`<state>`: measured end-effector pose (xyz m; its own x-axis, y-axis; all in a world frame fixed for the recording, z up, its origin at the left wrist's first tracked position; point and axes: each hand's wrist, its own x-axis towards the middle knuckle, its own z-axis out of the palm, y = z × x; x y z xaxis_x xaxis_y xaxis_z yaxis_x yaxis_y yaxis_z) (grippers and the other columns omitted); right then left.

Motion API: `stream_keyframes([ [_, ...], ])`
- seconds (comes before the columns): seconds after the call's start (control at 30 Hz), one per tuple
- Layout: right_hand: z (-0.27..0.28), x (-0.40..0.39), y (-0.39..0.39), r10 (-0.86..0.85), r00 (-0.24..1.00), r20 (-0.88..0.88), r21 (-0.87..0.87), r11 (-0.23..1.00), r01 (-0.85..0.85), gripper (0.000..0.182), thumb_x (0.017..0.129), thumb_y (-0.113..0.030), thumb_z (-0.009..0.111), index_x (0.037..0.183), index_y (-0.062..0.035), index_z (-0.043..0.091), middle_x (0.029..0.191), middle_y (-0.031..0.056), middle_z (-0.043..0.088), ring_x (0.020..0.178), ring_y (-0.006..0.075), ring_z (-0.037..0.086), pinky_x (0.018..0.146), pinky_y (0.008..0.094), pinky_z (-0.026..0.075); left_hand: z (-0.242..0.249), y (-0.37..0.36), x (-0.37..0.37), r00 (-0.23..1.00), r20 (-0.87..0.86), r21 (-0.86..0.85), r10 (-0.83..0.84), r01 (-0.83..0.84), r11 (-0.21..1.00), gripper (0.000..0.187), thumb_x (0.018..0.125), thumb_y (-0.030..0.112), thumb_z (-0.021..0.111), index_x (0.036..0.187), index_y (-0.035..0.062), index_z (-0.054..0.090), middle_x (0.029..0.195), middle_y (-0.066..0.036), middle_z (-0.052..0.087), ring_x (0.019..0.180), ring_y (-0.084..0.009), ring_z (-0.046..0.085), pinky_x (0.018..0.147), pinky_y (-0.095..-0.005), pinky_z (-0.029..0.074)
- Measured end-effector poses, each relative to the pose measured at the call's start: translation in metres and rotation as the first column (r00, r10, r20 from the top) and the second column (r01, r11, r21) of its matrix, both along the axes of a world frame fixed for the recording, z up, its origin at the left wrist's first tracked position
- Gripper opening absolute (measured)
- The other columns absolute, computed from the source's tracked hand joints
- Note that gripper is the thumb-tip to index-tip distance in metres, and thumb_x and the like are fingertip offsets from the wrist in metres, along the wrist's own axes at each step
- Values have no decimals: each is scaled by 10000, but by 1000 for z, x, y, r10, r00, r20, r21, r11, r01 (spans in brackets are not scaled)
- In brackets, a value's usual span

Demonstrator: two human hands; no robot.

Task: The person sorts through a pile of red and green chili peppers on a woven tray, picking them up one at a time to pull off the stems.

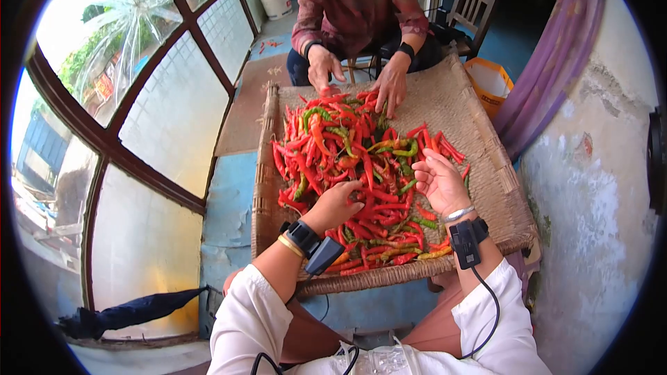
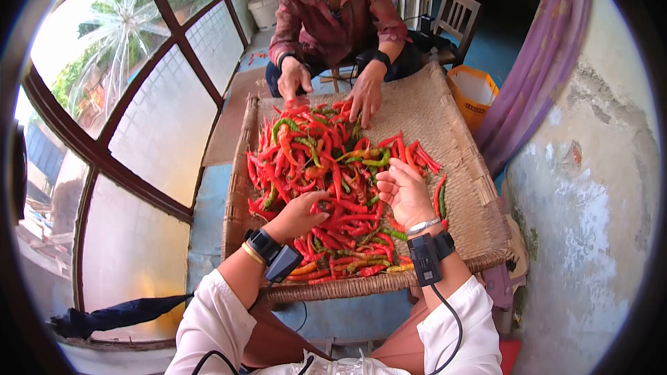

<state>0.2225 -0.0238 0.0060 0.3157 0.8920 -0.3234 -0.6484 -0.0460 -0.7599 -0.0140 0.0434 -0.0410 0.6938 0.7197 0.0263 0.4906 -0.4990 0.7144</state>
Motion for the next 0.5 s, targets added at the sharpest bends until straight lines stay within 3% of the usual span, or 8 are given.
stream_keyframes([
  [0.1,-5,-7,1,287,958,20,50,957,-287,285,852,-162,498,1100,-30,450,782,73,601,617,104,579,493,206,453,-10,-2,3,999,5,44,-51,51,998,582,737,162,602,1250,62,345,1169,-212,441,1047,-333,464,863,-367,406],
  [0.13,-8,-11,0,297,955,14,25,955,-297,285,852,-162,498,1100,-30,450,782,73,601,617,104,579,493,206,453,-13,-4,4,998,54,115,-44,38,993,532,736,144,599,1216,45,392,1118,-199,493,1000,-313,505,832,-365,424],
  [0.2,-10,-15,2,372,924,87,-7,928,-372,283,851,-158,499,1100,-31,452,775,75,600,602,100,574,489,204,453,-4,-7,7,987,157,-34,-17,23,999,399,732,112,597,1108,15,504,949,-162,590,835,-262,585,739,-329,466],
  [0.27,-11,-20,1,405,908,106,-42,914,-403,255,845,-151,508,1068,-28,484,795,77,598,618,84,567,500,199,447,7,-8,11,989,96,-214,111,-88,973,241,759,41,587,999,18,586,754,-61,623,696,-111,589,631,-233,475],
  [0.37,-17,-31,4,419,761,496,-140,903,-406,241,814,-133,553,1020,-9,554,839,55,584,750,83,546,631,205,440,27,-9,10,968,174,-304,179,-120,945,177,790,48,574,960,9,602,709,-1,596,614,-46,538,559,-199,456],
  [0.4,-19,-33,3,422,760,494,-147,902,-406,241,814,-133,553,1020,-9,554,839,55,584,750,83,546,631,205,440,31,-9,10,947,243,-352,209,-115,929,170,795,56,576,956,8,603,712,3,591,604,-47,534,553,-198,455],
  [0.47,-20,-36,3,258,311,915,-103,893,-439,269,809,-130,563,1045,-2,551,864,35,584,802,92,539,695,221,441,41,-7,8,938,270,-395,216,-97,914,153,816,79,565,949,14,603,728,6,601,599,-45,538,552,-192,458],
  [0.5,-16,-40,2,368,447,816,-115,860,-498,285,812,-152,572,1054,-2,548,875,17,586,806,91,541,709,233,447,50,-8,6,910,313,-506,271,-81,859,151,823,86,559,951,19,601,735,0,606,595,-44,540,548,-188,458],
])
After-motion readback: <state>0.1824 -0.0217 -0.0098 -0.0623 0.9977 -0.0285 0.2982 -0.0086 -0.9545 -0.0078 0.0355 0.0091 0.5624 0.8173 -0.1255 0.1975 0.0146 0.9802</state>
